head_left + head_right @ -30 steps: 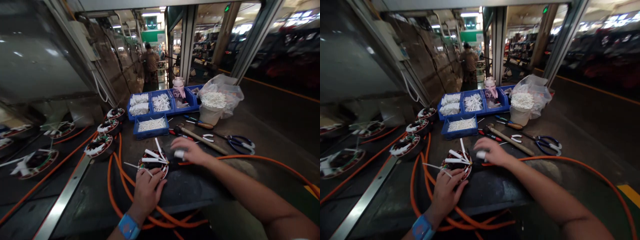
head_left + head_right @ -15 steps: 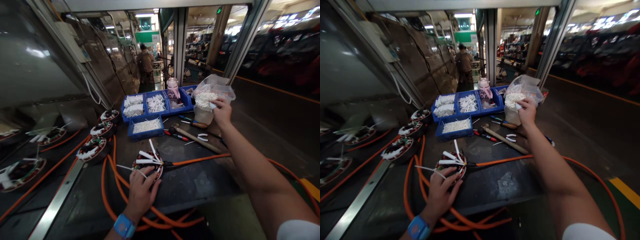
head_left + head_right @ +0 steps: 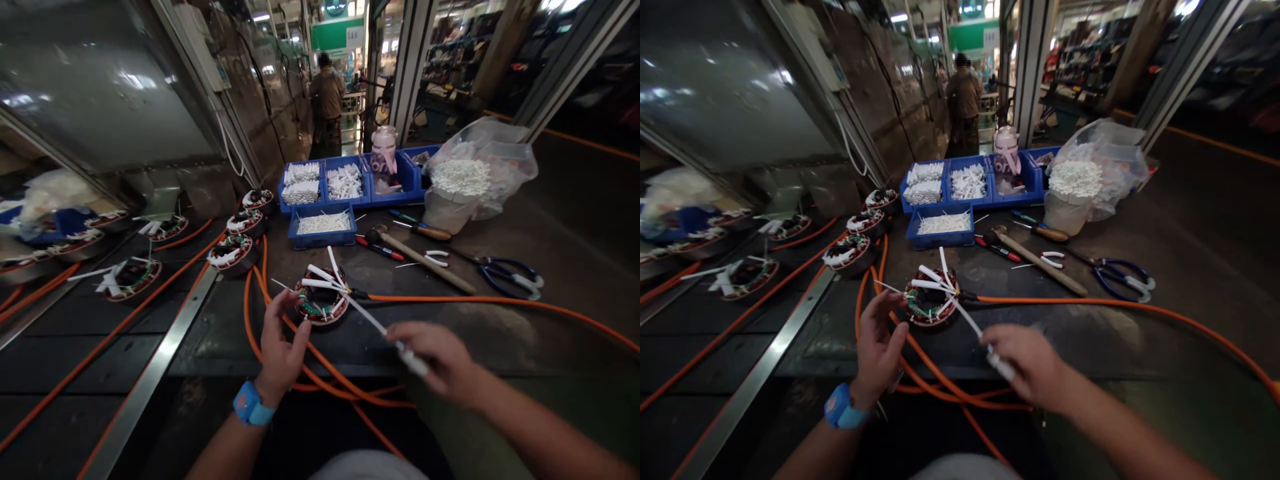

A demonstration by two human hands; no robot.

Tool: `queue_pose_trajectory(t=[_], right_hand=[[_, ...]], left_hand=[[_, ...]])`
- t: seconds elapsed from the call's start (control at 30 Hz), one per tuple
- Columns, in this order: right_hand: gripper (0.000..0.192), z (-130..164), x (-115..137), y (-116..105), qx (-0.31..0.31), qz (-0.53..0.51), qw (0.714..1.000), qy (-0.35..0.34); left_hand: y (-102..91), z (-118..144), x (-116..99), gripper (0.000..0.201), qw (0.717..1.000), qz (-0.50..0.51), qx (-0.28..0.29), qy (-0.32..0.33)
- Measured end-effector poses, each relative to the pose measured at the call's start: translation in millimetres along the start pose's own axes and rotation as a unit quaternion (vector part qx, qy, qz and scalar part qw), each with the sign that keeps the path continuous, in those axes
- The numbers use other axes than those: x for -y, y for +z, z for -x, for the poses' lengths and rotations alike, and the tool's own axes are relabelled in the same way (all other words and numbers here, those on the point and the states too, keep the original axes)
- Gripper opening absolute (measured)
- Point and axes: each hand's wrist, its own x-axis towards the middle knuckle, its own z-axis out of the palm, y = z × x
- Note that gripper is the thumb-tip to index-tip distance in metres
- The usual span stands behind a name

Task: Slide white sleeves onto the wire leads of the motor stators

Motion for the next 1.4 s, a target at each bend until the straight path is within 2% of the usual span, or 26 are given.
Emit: queue_pose_trajectory(t=[0.07, 0.17, 0.27, 0.43, 0.57, 0.63, 0.7, 0.8, 0.87, 0.93, 1.03, 1.13, 1.33, 1.4], right_hand=[[0.049, 34.1, 4.6, 31.2, 0.032, -0.009, 0.999, 0.010], [0.056, 61.7, -2.0, 52.6, 0.024, -0.008, 0.998, 0.050], [0.048, 67.5, -7.2, 53.7, 0.031, 0.004, 0.997, 0.069], [0.034, 67.3, -0.1, 43.6, 0.023, 0.027, 0.998, 0.054], [0.030, 49.8, -0.1, 44.3, 0.005, 0.028, 0.999, 0.032], [0.028, 28.0, -7.4, 51.6, 0.000, 0.021, 1.000, 0.014], [0.023, 1.8, -18.7, 62.5, -0.006, -0.010, 1.000, 0.019], [0.010, -30.6, -36.3, 79.2, -0.056, -0.097, 0.987, 0.112], [0.009, -40.9, -43.6, 86.6, -0.091, -0.179, 0.959, 0.199], [0.021, -43.1, -45.8, 89.9, -0.103, -0.275, 0.921, 0.257], [0.032, -40.4, -43.4, 89.6, -0.104, -0.372, 0.877, 0.285], [0.033, -39.5, -41.2, 88.5, -0.104, -0.383, 0.873, 0.284], [0.031, -41.8, -44.6, 91.8, -0.122, -0.352, 0.884, 0.283], [0.030, -41.6, -44.6, 92.2, -0.121, -0.356, 0.883, 0.281]], left_hand=[[-5.6, 1.8, 1.0, 0.049, 0.998, 0.023, 0.045, -0.036], [-9.7, -1.8, 0.0, 0.049, 0.994, -0.004, 0.107, -0.013], [-9.5, -9.2, -2.5, 0.048, 0.989, -0.049, 0.139, 0.029], [-9.7, -18.3, -3.1, 0.045, 0.975, -0.129, 0.164, 0.078], [-7.9, -27.1, -8.3, 0.038, 0.950, -0.237, 0.178, 0.103], [-1.8, -33.1, -13.3, 0.031, 0.934, -0.281, 0.195, 0.101], [7.1, -38.2, -17.2, 0.023, 0.933, -0.280, 0.206, 0.090], [19.0, -41.7, -17.4, 0.016, 0.958, -0.205, 0.185, 0.083], [21.9, -42.3, -14.5, 0.017, 0.966, -0.142, 0.187, 0.110], [20.1, -44.0, -11.5, 0.021, 0.958, -0.125, 0.207, 0.154], [12.3, -50.9, -9.3, 0.027, 0.935, -0.195, 0.217, 0.201], [6.5, -59.0, -9.4, 0.028, 0.921, -0.227, 0.225, 0.221], [8.2, -63.5, -11.3, 0.022, 0.897, -0.183, 0.280, 0.288], [8.3, -64.0, -10.3, 0.022, 0.900, -0.189, 0.264, 0.291]])
